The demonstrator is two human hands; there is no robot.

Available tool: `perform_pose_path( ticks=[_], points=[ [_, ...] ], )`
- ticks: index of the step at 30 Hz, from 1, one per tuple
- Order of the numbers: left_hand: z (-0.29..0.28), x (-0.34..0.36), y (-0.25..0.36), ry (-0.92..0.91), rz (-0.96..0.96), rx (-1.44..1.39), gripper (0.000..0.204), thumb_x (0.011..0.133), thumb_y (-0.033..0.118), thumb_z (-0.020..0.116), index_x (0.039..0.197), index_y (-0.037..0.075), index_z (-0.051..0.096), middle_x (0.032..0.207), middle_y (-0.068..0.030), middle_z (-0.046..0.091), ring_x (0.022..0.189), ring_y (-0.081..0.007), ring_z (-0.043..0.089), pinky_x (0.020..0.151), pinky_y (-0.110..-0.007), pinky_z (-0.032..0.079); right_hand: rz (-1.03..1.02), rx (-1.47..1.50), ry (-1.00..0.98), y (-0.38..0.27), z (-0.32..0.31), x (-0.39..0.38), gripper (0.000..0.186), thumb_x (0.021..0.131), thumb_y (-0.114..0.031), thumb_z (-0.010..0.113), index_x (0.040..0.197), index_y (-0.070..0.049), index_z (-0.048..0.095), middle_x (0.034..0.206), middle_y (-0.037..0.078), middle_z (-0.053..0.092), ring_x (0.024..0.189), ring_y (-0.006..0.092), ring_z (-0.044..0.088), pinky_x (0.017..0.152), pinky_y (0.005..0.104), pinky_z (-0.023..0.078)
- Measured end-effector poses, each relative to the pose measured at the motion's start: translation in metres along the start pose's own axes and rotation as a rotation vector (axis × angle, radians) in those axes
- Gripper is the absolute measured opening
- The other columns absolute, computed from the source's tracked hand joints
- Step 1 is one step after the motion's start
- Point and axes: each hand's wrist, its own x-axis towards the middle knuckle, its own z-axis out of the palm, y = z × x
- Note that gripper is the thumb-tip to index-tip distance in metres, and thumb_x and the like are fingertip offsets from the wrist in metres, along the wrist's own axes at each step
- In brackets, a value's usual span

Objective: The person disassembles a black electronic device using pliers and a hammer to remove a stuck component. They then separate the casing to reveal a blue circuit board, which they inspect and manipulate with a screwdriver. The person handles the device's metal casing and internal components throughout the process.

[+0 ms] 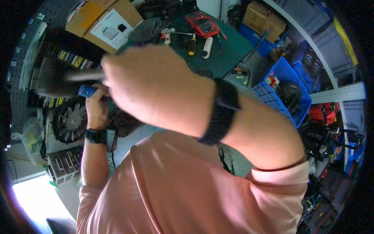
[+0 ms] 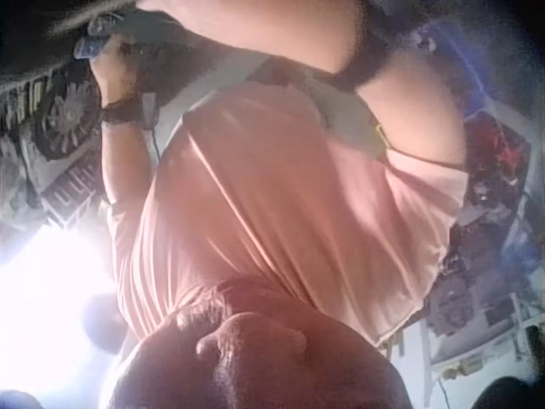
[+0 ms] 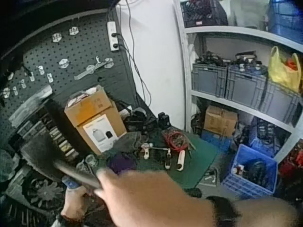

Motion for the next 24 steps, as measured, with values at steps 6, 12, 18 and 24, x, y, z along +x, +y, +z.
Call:
perform_pose_path(
  ticks=[6, 12, 18, 24],
  points=[
    [-0.014, -0.002, -0.002, -0.022, 0.016, -0.009, 0.012, 0.074, -0.009, 0.053, 0.070, 0.003, 0.052, 0.071, -0.0064, 0.055, 0.070, -0.0175, 0.053, 0.071, -0.029, 0.042, -0.098, 0.008, 0.142, 0.005, 0.006, -0.006, 0.019, 0.088, -0.021, 0.059, 0.081, -0.004, 0.062, 0.062, 0.016, 0.063, 0.057, 0.0329, 0.065, 0.051, 0.0439, 0.052],
    [-0.003, -0.006, 0.003, -0.048, 0.030, -0.020, 0.011, 0.075, -0.008, 0.053, 0.073, 0.003, 0.054, 0.073, -0.0061, 0.055, 0.071, -0.0174, 0.053, 0.073, -0.029, 0.043, 0.021, 0.100, 0.045, 0.016, 0.023, -0.008, 0.024, 0.088, -0.024, 0.065, 0.102, -0.005, 0.063, 0.070, 0.016, 0.062, 0.066, 0.0366, 0.063, 0.057, 0.0461, 0.048],
    [-0.018, -0.018, 0.000, -0.060, 0.063, 0.111, 0.010, 0.079, 0.001, 0.069, 0.083, 0.002, 0.060, 0.079, -0.0073, 0.062, 0.078, -0.0171, 0.060, 0.077, -0.030, 0.045, 0.237, 0.134, 0.071, 0.065, 0.038, -0.022, 0.024, 0.091, -0.028, 0.060, 0.091, -0.004, 0.062, 0.076, 0.020, 0.065, 0.073, 0.0407, 0.065, 0.064, 0.0499, 0.051],
    [-0.024, -0.020, 0.002, -0.080, -0.007, 0.195, 0.009, 0.085, 0.005, 0.068, 0.092, 0.001, 0.064, 0.089, -0.0085, 0.067, 0.086, -0.0181, 0.062, 0.083, -0.031, 0.045, 0.665, 0.179, -0.272, 0.174, 0.141, -0.063, 0.042, 0.093, -0.037, 0.057, 0.110, 0.001, 0.064, 0.101, 0.027, 0.065, 0.097, 0.0445, 0.062, 0.084, 0.0486, 0.049]
  ],
)
